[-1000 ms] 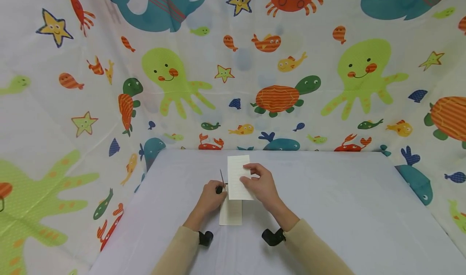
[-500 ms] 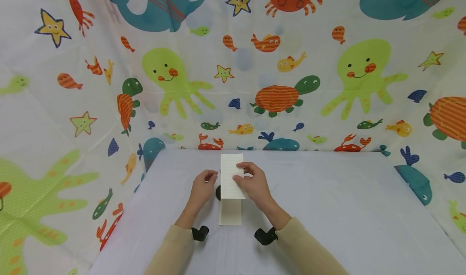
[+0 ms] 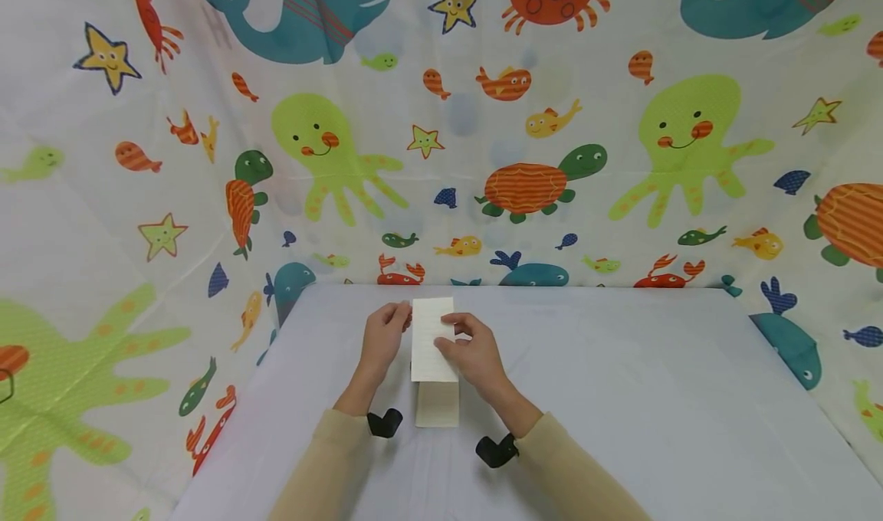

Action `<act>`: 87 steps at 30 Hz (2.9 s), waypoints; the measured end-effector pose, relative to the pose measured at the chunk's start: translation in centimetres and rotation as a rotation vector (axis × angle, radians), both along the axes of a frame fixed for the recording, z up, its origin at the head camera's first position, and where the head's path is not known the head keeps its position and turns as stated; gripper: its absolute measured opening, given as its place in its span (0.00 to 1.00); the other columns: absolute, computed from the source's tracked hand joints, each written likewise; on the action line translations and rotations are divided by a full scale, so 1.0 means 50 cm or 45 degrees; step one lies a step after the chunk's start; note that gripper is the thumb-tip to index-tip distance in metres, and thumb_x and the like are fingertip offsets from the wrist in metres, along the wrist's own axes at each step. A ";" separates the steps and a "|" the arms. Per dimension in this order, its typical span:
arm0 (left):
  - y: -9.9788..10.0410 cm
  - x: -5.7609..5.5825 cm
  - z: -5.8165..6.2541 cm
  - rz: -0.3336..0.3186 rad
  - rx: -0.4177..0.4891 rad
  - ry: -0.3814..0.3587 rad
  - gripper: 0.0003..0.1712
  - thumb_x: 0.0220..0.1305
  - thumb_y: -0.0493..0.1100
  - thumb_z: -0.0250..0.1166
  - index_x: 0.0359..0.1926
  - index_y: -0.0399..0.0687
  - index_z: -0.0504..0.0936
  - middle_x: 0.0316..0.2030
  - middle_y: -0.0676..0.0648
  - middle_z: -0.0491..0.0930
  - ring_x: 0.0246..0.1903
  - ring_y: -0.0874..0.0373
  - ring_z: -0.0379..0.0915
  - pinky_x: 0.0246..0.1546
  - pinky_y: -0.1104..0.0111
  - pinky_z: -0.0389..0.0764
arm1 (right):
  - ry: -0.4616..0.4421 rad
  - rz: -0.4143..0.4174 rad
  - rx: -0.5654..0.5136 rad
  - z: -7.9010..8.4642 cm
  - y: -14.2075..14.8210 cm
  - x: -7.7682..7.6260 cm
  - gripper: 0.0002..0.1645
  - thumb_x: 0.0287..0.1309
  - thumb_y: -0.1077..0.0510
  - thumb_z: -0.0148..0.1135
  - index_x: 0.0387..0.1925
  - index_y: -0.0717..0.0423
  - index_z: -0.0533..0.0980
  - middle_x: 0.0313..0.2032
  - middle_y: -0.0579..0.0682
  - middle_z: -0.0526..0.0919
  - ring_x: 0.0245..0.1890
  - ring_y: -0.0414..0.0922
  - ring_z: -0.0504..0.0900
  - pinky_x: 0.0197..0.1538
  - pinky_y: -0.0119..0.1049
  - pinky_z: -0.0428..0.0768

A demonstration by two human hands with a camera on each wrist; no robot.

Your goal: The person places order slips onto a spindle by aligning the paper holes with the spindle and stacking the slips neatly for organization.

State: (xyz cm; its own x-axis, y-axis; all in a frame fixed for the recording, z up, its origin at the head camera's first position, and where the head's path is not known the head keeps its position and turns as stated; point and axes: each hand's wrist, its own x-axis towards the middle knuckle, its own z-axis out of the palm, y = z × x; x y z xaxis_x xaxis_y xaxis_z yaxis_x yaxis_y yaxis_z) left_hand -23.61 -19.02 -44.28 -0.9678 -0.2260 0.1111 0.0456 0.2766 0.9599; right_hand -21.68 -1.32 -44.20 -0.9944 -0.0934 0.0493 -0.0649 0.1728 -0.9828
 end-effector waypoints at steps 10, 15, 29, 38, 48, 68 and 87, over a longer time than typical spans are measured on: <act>0.007 -0.009 0.001 0.021 -0.127 -0.055 0.19 0.72 0.53 0.63 0.44 0.41 0.86 0.37 0.45 0.82 0.40 0.52 0.75 0.41 0.63 0.75 | -0.024 -0.011 0.065 -0.017 -0.008 -0.002 0.22 0.59 0.57 0.73 0.55 0.52 0.80 0.48 0.56 0.81 0.44 0.48 0.76 0.46 0.37 0.80; 0.010 -0.007 0.000 0.017 -0.143 -0.083 0.18 0.73 0.53 0.63 0.43 0.41 0.85 0.36 0.45 0.81 0.38 0.52 0.74 0.39 0.64 0.74 | -0.025 -0.009 0.070 -0.022 -0.005 -0.001 0.22 0.58 0.57 0.73 0.54 0.53 0.80 0.44 0.52 0.81 0.41 0.47 0.75 0.42 0.36 0.78; 0.008 -0.004 -0.009 0.011 -0.156 -0.052 0.18 0.74 0.51 0.62 0.41 0.40 0.85 0.32 0.46 0.79 0.35 0.53 0.72 0.37 0.64 0.73 | -0.024 -0.006 0.067 -0.031 -0.006 0.005 0.22 0.58 0.56 0.74 0.55 0.52 0.80 0.46 0.50 0.81 0.45 0.48 0.75 0.47 0.39 0.79; 0.005 -0.005 -0.007 0.025 -0.155 -0.023 0.18 0.74 0.51 0.61 0.41 0.40 0.86 0.33 0.45 0.79 0.36 0.52 0.72 0.37 0.63 0.74 | 0.001 0.014 0.065 -0.027 -0.009 0.006 0.22 0.60 0.56 0.72 0.56 0.52 0.79 0.46 0.51 0.81 0.40 0.47 0.78 0.47 0.39 0.81; 0.005 -0.002 -0.011 0.013 -0.177 -0.038 0.19 0.74 0.53 0.61 0.42 0.40 0.86 0.33 0.46 0.79 0.36 0.52 0.72 0.37 0.64 0.75 | 0.004 0.026 0.070 -0.035 -0.006 0.006 0.23 0.60 0.56 0.72 0.56 0.54 0.79 0.46 0.53 0.81 0.38 0.47 0.78 0.45 0.37 0.82; 0.006 -0.012 -0.025 0.003 -0.170 -0.127 0.18 0.74 0.52 0.61 0.43 0.41 0.85 0.33 0.46 0.79 0.36 0.53 0.72 0.35 0.66 0.74 | -0.017 0.032 0.035 -0.042 -0.008 0.011 0.21 0.60 0.57 0.72 0.54 0.54 0.80 0.39 0.54 0.80 0.26 0.43 0.74 0.31 0.31 0.73; 0.000 -0.011 -0.076 -0.017 -0.176 -0.213 0.17 0.74 0.50 0.61 0.41 0.40 0.85 0.34 0.46 0.79 0.37 0.53 0.72 0.34 0.66 0.73 | -0.031 0.048 0.114 -0.078 -0.004 0.020 0.20 0.57 0.59 0.73 0.51 0.56 0.80 0.33 0.49 0.75 0.29 0.43 0.73 0.29 0.32 0.70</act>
